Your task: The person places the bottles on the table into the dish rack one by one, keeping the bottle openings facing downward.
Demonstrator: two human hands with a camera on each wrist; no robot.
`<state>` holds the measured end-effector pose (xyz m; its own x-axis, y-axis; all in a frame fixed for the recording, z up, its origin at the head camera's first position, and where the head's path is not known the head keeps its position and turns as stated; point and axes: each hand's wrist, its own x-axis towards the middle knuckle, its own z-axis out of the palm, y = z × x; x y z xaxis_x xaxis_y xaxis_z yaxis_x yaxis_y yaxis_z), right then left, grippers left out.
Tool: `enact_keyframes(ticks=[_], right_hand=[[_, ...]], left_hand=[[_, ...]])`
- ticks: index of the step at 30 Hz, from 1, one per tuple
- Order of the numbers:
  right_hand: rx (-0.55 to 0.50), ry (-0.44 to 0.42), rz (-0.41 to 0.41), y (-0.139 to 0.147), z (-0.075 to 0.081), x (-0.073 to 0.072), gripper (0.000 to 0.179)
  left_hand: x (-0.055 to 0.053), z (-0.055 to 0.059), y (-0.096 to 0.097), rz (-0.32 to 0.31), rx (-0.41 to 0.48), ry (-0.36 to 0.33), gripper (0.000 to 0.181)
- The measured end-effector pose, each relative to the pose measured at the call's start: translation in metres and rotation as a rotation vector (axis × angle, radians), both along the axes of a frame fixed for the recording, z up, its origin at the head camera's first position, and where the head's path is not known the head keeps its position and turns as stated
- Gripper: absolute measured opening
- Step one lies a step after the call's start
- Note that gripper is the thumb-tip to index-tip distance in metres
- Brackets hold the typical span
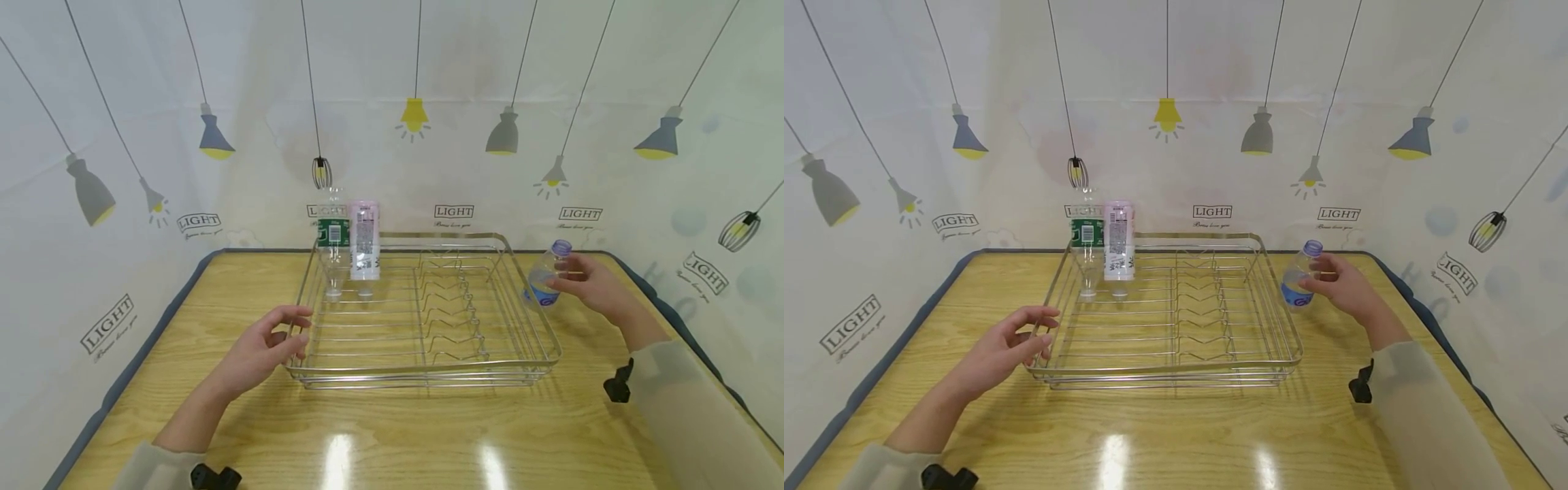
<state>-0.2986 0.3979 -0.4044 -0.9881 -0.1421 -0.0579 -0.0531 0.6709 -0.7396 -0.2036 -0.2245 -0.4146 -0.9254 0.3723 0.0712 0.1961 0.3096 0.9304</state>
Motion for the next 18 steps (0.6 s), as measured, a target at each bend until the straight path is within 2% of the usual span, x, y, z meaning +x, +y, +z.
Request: enact_keyframes(ticks=[6,13,18], right_hand=[[-0.011,0.037,-0.036,0.005,0.01,0.005,0.088],[-0.061,0.206,-0.096,0.01,0.033,0.011,0.078],[-0.135,0.272,-0.111,0.001,0.055,0.019,0.071]], left_hand=[[0.003,0.005,-0.004,0.027,-0.044,-0.001,0.048],[0.003,0.011,-0.014,0.07,-0.107,0.03,0.048],[0.004,0.019,-0.017,0.13,-0.137,0.062,0.045]])
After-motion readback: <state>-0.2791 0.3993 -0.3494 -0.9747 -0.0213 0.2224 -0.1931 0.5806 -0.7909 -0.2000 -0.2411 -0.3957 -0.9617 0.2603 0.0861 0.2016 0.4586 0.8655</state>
